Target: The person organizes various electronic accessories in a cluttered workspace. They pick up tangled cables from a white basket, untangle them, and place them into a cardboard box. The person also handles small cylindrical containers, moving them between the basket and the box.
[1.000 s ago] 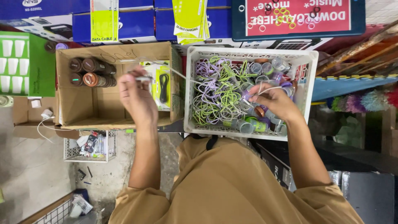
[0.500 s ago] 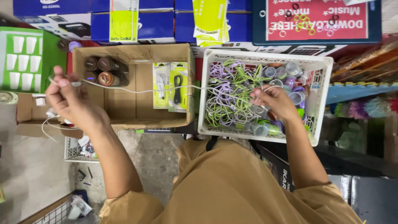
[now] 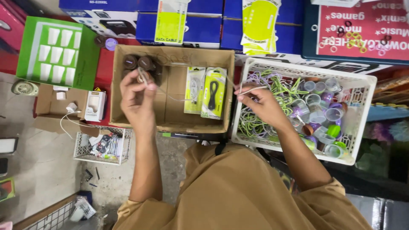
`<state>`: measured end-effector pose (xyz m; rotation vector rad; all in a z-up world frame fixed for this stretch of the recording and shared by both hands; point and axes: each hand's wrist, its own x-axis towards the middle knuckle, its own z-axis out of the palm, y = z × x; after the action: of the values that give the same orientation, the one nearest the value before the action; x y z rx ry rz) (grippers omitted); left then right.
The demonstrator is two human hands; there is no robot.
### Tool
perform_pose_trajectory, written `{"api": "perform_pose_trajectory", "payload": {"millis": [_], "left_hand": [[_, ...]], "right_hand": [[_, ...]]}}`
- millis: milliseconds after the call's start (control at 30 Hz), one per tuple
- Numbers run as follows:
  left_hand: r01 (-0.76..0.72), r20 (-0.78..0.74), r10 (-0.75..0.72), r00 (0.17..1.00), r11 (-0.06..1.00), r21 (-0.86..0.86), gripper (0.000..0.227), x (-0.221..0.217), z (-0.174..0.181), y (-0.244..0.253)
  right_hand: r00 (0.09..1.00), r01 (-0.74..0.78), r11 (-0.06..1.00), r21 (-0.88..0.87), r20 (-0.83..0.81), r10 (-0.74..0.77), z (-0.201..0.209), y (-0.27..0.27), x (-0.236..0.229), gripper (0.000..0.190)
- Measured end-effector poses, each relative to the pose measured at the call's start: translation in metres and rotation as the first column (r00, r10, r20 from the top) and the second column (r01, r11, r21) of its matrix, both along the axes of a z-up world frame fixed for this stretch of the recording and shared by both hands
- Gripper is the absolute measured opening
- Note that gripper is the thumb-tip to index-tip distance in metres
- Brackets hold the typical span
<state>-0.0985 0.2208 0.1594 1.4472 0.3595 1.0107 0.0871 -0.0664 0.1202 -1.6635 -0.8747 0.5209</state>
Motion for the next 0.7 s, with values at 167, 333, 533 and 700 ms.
{"api": "perform_pose_trajectory", "payload": {"millis": [167, 333, 533, 700], "left_hand": [[0.037, -0.052, -0.022, 0.998, 0.952, 0.305, 0.012, 0.001, -0.002, 0.013], [0.105, -0.158, -0.06, 0.986, 0.948, 0.301, 0.009, -0.002, -0.022, 0.021], [0.212, -0.16, -0.223, 0.962, 0.974, -0.083, 0.016, 0.005, -0.077, 0.014], [0.406, -0.337, -0.419, 0.844, 0.907, -0.109, 0.035, 0.008, -0.054, 0.008]], "right_hand": [[0.994, -0.041, 0.993, -0.114, 0.098, 0.053, 0.03, 0.056, -0.02, 0.022], [0.978, -0.062, 0.915, -0.399, 0.158, 0.135, 0.035, 0.093, -0.027, 0.034], [0.921, -0.311, 0.857, -0.411, 0.094, 0.379, 0.02, 0.114, -0.032, 0.039], [0.925, -0.353, 0.899, -0.258, 0.049, 0.377, 0.02, 0.123, -0.037, 0.04]]}}
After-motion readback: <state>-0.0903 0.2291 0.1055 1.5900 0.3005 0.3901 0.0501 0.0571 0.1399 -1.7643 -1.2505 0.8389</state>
